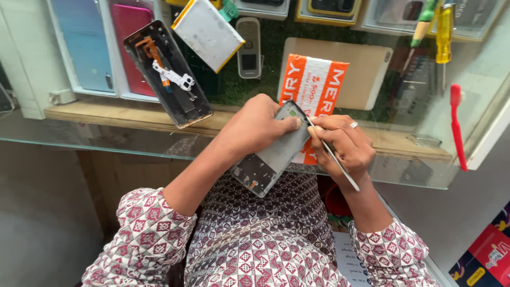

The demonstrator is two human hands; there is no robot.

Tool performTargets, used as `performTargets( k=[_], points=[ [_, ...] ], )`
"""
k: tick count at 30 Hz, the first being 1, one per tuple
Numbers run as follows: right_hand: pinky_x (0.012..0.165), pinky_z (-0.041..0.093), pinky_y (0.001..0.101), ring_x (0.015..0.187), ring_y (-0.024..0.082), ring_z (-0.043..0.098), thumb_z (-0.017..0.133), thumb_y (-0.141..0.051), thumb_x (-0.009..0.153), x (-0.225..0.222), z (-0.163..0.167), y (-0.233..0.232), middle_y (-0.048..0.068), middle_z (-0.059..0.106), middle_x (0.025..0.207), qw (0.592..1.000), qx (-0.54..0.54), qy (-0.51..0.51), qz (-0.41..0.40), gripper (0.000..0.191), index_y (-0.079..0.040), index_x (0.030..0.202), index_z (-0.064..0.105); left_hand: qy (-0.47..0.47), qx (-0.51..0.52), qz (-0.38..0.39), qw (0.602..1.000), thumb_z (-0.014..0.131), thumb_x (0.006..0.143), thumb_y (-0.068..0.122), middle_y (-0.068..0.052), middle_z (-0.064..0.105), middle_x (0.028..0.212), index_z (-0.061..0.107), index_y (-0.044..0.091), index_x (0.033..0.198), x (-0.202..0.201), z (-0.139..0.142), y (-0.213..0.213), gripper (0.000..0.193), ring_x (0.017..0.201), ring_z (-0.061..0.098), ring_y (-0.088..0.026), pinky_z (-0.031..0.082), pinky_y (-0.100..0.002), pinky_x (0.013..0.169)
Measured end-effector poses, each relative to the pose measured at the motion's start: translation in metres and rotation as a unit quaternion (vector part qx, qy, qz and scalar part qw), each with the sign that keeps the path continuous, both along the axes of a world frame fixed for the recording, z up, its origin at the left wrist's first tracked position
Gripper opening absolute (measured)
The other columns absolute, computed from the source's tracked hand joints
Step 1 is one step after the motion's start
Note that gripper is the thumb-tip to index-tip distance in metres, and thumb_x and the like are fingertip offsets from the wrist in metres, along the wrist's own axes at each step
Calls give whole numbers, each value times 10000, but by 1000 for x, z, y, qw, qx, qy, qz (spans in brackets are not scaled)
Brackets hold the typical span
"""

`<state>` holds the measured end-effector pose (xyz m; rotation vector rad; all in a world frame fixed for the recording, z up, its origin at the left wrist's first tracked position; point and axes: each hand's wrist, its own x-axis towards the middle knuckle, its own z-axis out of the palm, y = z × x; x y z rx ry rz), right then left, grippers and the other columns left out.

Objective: The person pries open the back of a disassembled smartphone at a glass display counter, working a thin metal tool along the frame edge to separate the housing. They then use a red plastic pry tool to lift and clean the frame edges, holding the phone body in their other hand.

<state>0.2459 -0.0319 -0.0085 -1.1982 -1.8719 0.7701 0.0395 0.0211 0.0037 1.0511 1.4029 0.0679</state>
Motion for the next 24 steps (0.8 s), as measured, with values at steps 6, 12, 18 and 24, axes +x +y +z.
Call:
performTargets(
  k=[6, 12, 18, 24],
  points=[
    [823, 595, 386, 919, 290, 732, 803, 45, 899, 4, -6, -2, 154, 740, 1008, 1000, -3, -15, -3, 143, 28, 893, 661, 3, 0, -12, 1000, 734, 823, 344, -148, 661, 601, 728, -57, 877, 7, -7, -5, 405, 524, 632, -169, 527, -400, 551],
    [813, 587, 384, 913, 293, 722, 799, 53, 896, 12, -7, -8, 150, 736, 1013, 1000, 4, -18, -3, 144, 29, 897, 657, 21, 13, -32, 999, 739, 822, 354, -173, 643, 592, 730, -52, 867, 19, -11, -9, 408, 509, 629, -192, 524, -414, 553],
    [815, 585, 390, 923, 299, 724, 800, 46, 904, 16, -2, -7, 148, 740, 1024, 999, 13, -30, -4, 148, 20, 907, 654, 10, 21, -30, 999, 744, 822, 349, -165, 639, 580, 725, -65, 864, 22, -9, -8, 417, 513, 625, -184, 525, -416, 543],
    [821, 589, 386, 923, 295, 732, 803, 36, 907, 16, 1, -3, 145, 742, 1020, 999, 18, -24, -11, 156, 16, 916, 648, -1, 7, -21, 1000, 736, 826, 343, -142, 654, 587, 732, -52, 870, 23, -3, -3, 398, 511, 624, -175, 527, -407, 544]
  ],
)
